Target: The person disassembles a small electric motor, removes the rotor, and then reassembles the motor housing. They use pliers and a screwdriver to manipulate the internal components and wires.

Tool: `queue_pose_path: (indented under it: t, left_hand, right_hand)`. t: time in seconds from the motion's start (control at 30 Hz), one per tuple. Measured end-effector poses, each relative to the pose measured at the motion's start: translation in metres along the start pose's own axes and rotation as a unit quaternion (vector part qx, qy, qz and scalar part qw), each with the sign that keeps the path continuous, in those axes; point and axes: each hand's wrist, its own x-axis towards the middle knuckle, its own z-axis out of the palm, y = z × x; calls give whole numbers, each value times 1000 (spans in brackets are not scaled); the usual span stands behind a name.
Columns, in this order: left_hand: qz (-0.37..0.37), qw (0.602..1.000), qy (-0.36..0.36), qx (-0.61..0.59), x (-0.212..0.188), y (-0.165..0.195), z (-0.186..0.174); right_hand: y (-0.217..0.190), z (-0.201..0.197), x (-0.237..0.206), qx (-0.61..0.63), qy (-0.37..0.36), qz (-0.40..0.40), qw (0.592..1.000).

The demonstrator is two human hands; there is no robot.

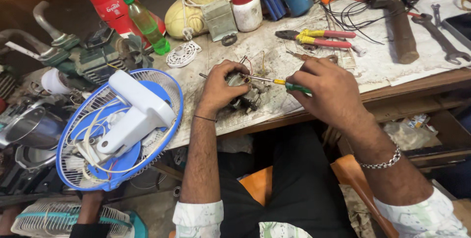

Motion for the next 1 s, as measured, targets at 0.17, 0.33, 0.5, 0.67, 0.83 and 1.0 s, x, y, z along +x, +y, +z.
queue_pose_path:
  t: [0.17, 0.33, 0.5, 0.67, 0.83, 1.0]
  left_hand:
    - [-28, 999, 5, -18, 0, 2, 1]
    - [-18, 1000, 2, 4, 0, 3, 1]
    - [-16, 1000, 6, 17, -1, 4, 1]
    - [-24, 1000, 9, -2, 0, 4, 1]
    - [-25, 1000, 5, 0, 0, 4, 1]
    - [-28, 1000, 5, 8, 0, 4, 1]
  right_hand:
    - [-5, 4, 0, -23, 9, 0, 1000]
    - [-5, 8, -1, -24, -5, 3, 1000]
    - [-5, 7, -1, -18, -6, 5, 1000]
    - [-4, 3, -1, -12, 0, 9, 1000]
    - [-4, 5, -1, -16, -8, 7, 1000]
    - [-3, 7, -1, -18, -16, 7, 1000]
